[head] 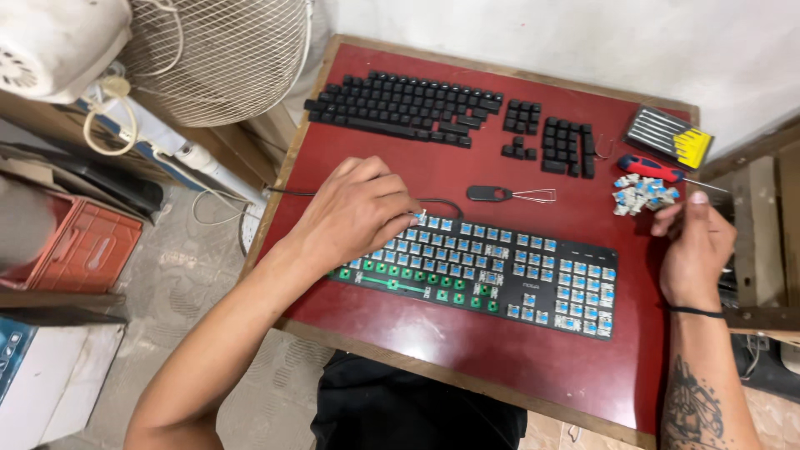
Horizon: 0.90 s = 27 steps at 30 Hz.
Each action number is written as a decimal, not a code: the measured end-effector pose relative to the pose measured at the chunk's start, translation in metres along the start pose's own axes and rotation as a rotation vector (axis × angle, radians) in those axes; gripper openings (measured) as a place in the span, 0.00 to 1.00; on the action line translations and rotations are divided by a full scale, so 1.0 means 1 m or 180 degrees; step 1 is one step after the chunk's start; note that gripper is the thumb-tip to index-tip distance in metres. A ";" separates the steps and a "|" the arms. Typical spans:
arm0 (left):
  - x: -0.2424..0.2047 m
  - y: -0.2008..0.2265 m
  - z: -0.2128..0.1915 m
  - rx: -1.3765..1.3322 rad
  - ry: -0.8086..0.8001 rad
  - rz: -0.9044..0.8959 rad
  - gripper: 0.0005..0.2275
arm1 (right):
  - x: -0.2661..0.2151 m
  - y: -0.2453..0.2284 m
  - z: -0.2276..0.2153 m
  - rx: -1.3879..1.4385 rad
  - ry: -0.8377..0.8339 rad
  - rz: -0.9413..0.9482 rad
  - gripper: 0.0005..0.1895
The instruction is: The person installs blue mechanical switches into a black keyboard PCB, picking each switch from a pile and pressing it into place one by one. The person works across the keyboard, gradually filling empty switch sockets.
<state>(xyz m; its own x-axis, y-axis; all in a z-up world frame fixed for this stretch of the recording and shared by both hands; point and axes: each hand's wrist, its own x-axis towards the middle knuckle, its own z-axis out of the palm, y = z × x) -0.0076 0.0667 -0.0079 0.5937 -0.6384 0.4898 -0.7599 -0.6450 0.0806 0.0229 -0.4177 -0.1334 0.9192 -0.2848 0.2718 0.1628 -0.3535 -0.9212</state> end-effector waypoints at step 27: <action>-0.098 0.011 0.016 -0.0150 -0.0619 -0.0874 0.06 | -0.001 0.018 -0.006 -0.0169 -0.0051 -0.0129 0.30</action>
<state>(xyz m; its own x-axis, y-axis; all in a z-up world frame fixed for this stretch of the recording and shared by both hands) -0.0697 0.1157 -0.0692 0.8138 -0.5148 0.2698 -0.5735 -0.7866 0.2288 0.0231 -0.4296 -0.1488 0.9180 -0.2553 0.3036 0.1810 -0.4113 -0.8933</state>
